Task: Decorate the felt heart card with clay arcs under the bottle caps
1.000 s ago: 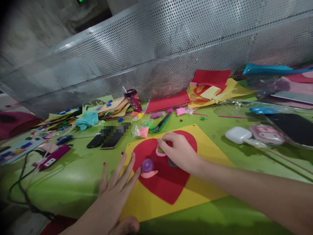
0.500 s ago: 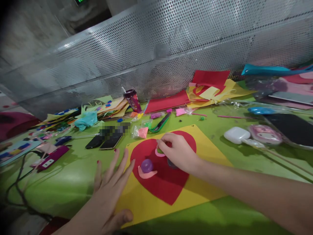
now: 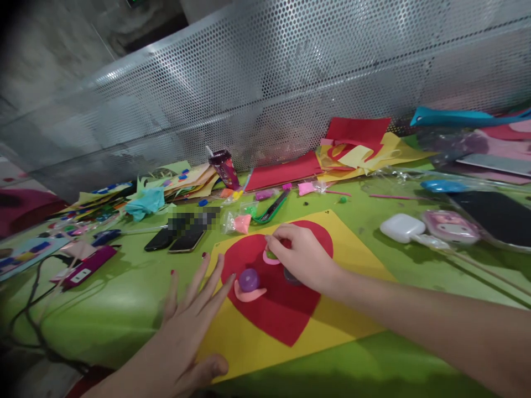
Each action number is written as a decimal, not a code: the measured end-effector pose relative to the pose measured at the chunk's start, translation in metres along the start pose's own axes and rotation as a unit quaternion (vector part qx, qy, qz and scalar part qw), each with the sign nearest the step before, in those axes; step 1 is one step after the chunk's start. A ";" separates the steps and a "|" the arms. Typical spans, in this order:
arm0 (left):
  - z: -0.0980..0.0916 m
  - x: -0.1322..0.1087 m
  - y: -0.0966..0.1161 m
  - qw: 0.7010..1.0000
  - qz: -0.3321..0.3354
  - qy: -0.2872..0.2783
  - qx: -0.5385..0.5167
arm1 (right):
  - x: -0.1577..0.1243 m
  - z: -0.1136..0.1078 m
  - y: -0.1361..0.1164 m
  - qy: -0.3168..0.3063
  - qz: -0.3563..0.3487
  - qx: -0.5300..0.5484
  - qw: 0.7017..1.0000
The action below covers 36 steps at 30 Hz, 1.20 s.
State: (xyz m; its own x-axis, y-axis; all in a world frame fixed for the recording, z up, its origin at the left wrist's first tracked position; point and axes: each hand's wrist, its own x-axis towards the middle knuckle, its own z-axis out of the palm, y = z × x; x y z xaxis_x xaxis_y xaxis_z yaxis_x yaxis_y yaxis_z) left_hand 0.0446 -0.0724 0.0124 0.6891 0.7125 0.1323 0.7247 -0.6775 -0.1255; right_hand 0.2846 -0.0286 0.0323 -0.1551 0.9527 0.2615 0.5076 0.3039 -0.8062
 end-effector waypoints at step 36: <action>0.023 -0.007 0.010 0.989 0.022 0.130 0.073 | 0.001 0.001 0.000 0.004 0.002 -0.001 1.000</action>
State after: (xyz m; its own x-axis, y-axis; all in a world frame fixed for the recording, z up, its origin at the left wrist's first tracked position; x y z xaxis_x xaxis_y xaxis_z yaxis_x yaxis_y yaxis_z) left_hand 0.0467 -0.0803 -0.0121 0.7102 0.5990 0.3700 0.6995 -0.6599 -0.2743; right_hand 0.2838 -0.0273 0.0317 -0.1453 0.9540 0.2621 0.5098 0.2992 -0.8066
